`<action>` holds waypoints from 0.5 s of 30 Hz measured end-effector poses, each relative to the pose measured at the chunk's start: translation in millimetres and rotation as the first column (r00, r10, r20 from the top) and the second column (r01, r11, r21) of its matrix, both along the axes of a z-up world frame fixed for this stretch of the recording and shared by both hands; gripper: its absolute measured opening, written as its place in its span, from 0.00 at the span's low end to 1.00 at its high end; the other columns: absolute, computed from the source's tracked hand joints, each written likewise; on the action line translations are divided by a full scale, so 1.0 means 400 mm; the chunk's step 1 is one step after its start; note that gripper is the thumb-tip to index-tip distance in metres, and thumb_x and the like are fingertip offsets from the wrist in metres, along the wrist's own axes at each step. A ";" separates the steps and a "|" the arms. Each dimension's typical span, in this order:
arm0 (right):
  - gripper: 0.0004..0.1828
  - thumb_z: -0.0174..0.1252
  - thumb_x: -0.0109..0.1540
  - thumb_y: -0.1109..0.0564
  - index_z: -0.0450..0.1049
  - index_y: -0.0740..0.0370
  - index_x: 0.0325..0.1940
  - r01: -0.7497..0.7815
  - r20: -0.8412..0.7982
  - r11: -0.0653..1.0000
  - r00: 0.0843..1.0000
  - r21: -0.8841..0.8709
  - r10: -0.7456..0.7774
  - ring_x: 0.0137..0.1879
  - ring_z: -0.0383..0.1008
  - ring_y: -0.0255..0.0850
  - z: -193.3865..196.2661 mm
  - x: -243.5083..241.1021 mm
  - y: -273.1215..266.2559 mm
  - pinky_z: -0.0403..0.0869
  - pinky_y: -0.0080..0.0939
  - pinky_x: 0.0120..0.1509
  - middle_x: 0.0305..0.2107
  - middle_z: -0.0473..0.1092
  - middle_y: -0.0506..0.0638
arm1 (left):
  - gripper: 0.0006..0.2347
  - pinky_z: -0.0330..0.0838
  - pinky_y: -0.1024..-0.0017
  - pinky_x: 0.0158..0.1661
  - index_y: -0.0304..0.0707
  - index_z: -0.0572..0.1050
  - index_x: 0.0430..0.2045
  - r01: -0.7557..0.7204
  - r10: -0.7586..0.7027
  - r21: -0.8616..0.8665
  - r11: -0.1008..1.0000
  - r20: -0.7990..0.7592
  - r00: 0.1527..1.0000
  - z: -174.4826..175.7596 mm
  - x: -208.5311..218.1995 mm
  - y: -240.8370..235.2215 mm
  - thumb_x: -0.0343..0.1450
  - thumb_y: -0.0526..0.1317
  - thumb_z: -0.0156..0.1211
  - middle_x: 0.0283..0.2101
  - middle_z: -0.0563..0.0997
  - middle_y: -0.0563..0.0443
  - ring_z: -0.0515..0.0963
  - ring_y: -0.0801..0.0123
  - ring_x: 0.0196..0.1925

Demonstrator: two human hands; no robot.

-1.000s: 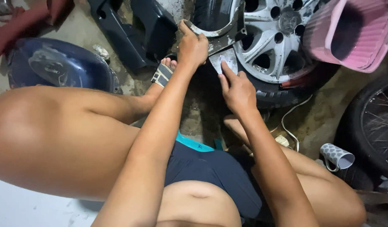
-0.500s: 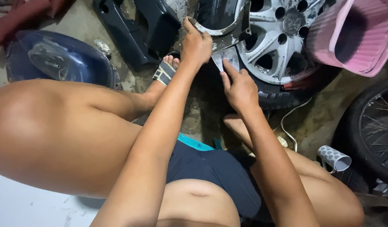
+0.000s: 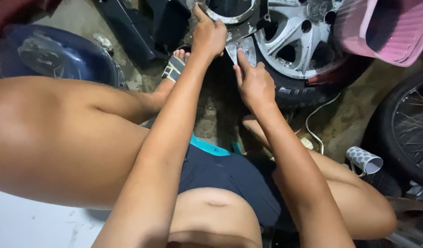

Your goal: Sanding and scraping the rim of a vehicle wheel to remove old paint or grime.

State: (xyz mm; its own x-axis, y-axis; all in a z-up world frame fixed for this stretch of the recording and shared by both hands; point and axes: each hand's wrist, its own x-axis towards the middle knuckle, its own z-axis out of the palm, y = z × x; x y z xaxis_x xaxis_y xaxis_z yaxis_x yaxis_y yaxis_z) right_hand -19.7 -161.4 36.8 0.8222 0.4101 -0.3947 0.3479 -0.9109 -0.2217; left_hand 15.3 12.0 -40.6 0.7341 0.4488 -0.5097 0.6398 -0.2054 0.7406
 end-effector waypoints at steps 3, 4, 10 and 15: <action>0.27 0.44 0.72 0.40 0.57 0.39 0.75 0.035 -0.015 0.999 0.999 0.001 -0.034 0.33 0.70 0.75 -0.007 -0.002 0.004 0.70 0.68 0.35 0.35 0.66 0.69 | 0.29 0.75 0.49 0.44 0.33 0.39 0.68 -0.008 0.009 -0.018 1.000 0.045 0.999 -0.008 -0.001 -0.001 0.73 0.43 0.40 0.45 0.84 0.30 0.84 0.40 0.41; 0.27 0.44 0.72 0.40 0.57 0.39 0.75 0.038 -0.010 0.999 0.999 0.001 -0.038 0.33 0.70 0.75 -0.020 -0.007 0.006 0.70 0.68 0.35 0.35 0.66 0.69 | 0.29 0.75 0.49 0.44 0.33 0.39 0.68 -0.005 0.006 -0.019 1.000 0.049 0.999 -0.031 0.007 -0.003 0.73 0.43 0.40 0.45 0.84 0.30 0.84 0.40 0.41; 0.28 0.46 0.71 0.41 0.58 0.40 0.76 0.228 0.005 0.965 0.973 0.132 -0.231 0.36 0.70 0.75 -0.079 -0.031 0.041 0.69 0.72 0.40 0.30 0.68 0.72 | 0.31 0.71 0.46 0.52 0.35 0.40 0.67 -0.064 0.062 0.043 0.997 0.038 0.997 -0.061 0.007 -0.020 0.70 0.44 0.41 0.46 0.83 0.27 0.82 0.33 0.47; 0.27 0.49 0.70 0.42 0.64 0.39 0.74 0.116 0.015 0.989 0.993 0.093 -0.118 0.40 0.72 0.71 0.002 0.029 0.020 0.70 0.65 0.44 0.34 0.70 0.69 | 0.31 0.75 0.52 0.49 0.30 0.40 0.68 -0.047 0.047 -0.018 0.999 0.002 0.999 0.000 0.014 -0.005 0.70 0.43 0.39 0.39 0.84 0.27 0.86 0.40 0.35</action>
